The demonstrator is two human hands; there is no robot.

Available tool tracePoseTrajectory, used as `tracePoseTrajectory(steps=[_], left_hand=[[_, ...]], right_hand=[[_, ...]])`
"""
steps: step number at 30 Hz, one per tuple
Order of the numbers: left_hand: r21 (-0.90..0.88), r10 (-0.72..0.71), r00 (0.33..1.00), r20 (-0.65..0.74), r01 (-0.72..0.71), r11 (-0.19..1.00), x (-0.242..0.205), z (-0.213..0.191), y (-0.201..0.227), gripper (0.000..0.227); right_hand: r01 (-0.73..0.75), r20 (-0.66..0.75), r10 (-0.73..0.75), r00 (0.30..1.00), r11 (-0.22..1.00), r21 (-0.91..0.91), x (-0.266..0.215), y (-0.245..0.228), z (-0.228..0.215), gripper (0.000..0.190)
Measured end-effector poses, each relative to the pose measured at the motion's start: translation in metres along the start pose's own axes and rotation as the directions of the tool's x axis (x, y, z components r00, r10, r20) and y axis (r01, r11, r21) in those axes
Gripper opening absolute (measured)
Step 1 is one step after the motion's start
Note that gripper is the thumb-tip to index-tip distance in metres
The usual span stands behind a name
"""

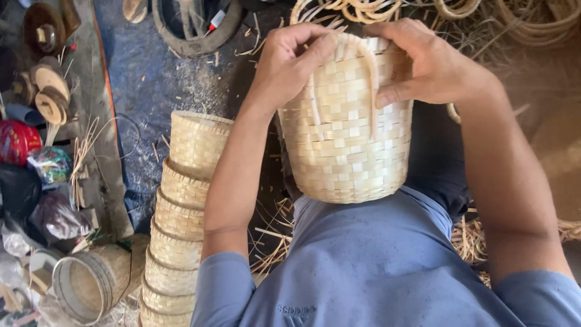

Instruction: The person attaches a curved handle to a woven basket by threading it through the weave and then stacks the basket onto a column of similar baskets.

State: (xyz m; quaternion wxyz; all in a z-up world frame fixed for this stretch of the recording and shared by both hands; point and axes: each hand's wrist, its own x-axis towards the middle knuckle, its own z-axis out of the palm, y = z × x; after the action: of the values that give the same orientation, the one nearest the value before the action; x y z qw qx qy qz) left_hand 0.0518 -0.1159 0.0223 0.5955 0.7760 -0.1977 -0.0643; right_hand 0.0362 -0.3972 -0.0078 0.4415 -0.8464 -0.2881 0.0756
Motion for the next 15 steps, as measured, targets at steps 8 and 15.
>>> tracePoseTrajectory(steps=[8,15], left_hand=[[-0.084,-0.024,0.998,0.058,0.029,0.996,0.0007,-0.0038,-0.0034,0.023],[-0.052,0.008,0.998,0.059,-0.005,0.999,0.0006,-0.0058,-0.0014,0.022]], right_hand=[[0.098,-0.079,-0.096,0.992,0.995,0.016,-0.0113,0.0042,0.0039,0.102],[0.13,-0.093,-0.138,0.986,0.988,-0.084,-0.0085,-0.0021,0.0027,0.101]])
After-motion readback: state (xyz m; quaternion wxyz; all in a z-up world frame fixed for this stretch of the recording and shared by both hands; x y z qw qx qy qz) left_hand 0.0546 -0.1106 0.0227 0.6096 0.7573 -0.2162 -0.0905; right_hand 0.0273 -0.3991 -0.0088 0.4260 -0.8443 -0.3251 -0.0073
